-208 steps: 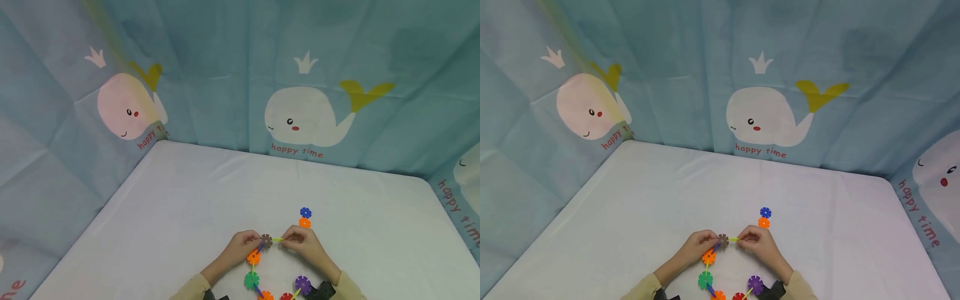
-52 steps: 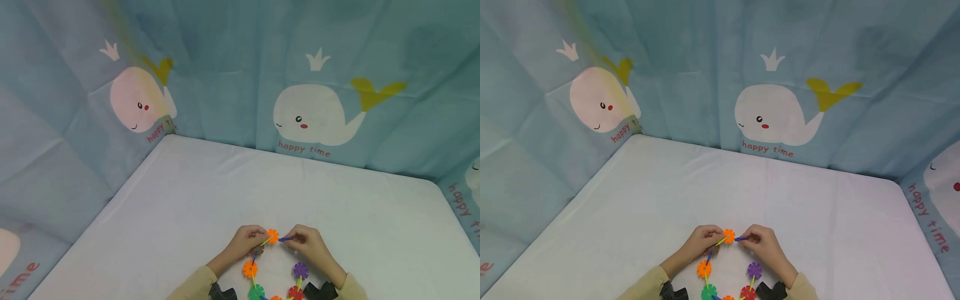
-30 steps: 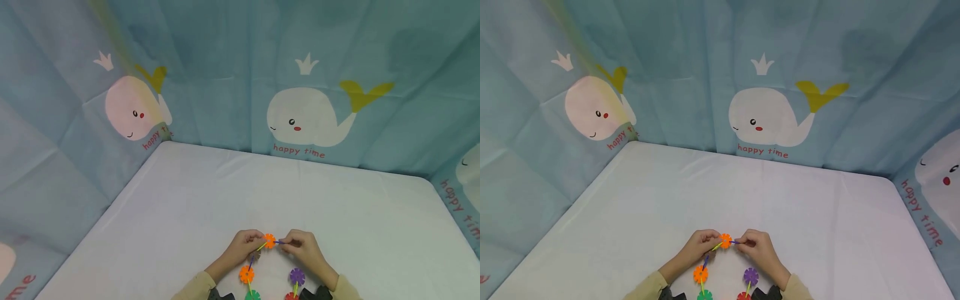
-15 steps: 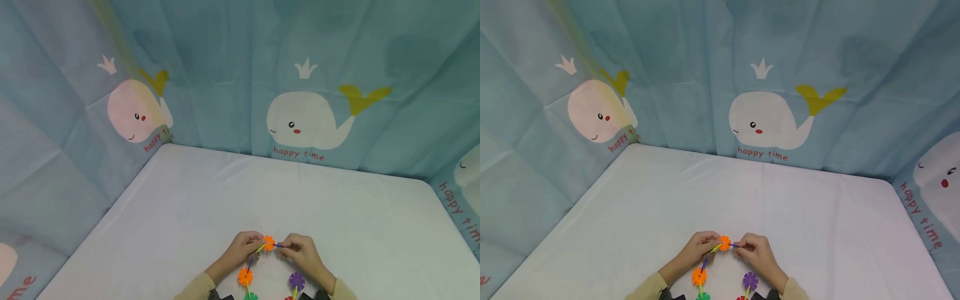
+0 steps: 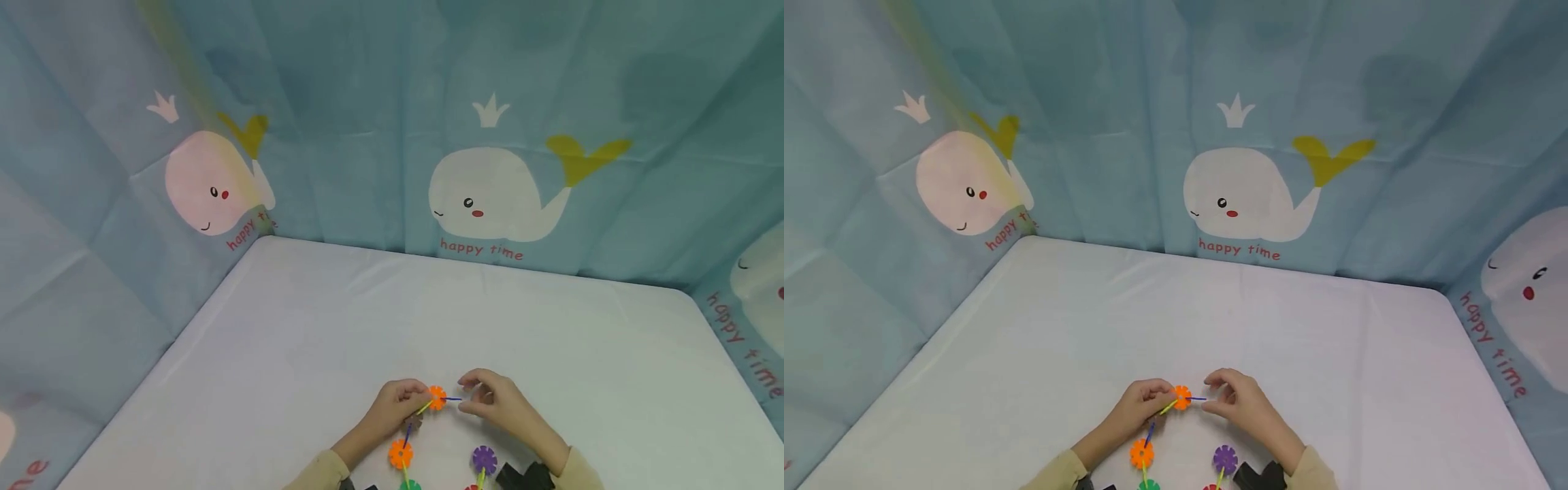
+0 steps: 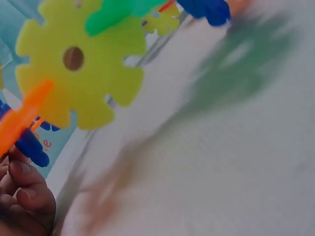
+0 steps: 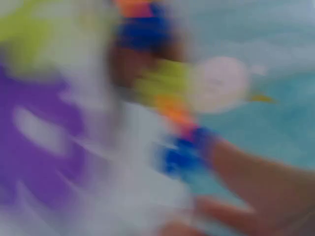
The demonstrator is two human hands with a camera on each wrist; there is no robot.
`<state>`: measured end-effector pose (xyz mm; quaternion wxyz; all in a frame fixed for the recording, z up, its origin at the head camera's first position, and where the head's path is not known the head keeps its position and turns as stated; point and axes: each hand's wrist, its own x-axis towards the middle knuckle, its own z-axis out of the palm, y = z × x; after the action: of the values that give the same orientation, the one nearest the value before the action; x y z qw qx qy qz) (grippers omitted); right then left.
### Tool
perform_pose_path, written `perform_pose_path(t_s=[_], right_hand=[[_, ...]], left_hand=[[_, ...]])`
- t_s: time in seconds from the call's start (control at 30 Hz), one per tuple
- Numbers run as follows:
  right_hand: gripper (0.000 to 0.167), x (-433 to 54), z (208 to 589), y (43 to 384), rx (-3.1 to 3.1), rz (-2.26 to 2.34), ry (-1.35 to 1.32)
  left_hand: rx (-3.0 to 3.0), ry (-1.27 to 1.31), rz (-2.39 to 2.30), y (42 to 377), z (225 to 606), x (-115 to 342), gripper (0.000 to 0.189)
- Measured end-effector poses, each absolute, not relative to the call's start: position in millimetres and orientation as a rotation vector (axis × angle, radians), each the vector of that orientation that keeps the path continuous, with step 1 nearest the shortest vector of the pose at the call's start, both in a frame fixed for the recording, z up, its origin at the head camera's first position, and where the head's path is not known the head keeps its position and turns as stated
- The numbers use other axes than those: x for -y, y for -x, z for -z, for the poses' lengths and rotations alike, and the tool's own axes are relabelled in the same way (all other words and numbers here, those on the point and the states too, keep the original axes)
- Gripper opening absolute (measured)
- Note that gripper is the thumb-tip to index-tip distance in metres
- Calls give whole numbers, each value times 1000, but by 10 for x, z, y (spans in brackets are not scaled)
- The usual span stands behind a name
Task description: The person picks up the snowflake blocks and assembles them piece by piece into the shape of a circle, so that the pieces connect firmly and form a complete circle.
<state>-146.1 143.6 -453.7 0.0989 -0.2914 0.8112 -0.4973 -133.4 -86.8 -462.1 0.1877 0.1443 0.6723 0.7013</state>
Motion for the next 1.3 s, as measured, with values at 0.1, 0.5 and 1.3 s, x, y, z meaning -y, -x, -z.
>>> perform_pose_path(t_s=[0.1, 0.5, 1.3], right_hand=[[26, -1635, 4460, 1450, -2090, 1332, 787], [16, -1772, 4701, 1610, -1626, 1690, 764], [7, -1526, 4834, 1511, -1927, 1959, 723]], left_hand=[[-1923, -377, -1977, 1324, 4631, 889, 20], [-1895, -334, -2024, 1356, 4643, 856, 21], [-1871, -435, -2003, 1353, 4631, 843, 21]])
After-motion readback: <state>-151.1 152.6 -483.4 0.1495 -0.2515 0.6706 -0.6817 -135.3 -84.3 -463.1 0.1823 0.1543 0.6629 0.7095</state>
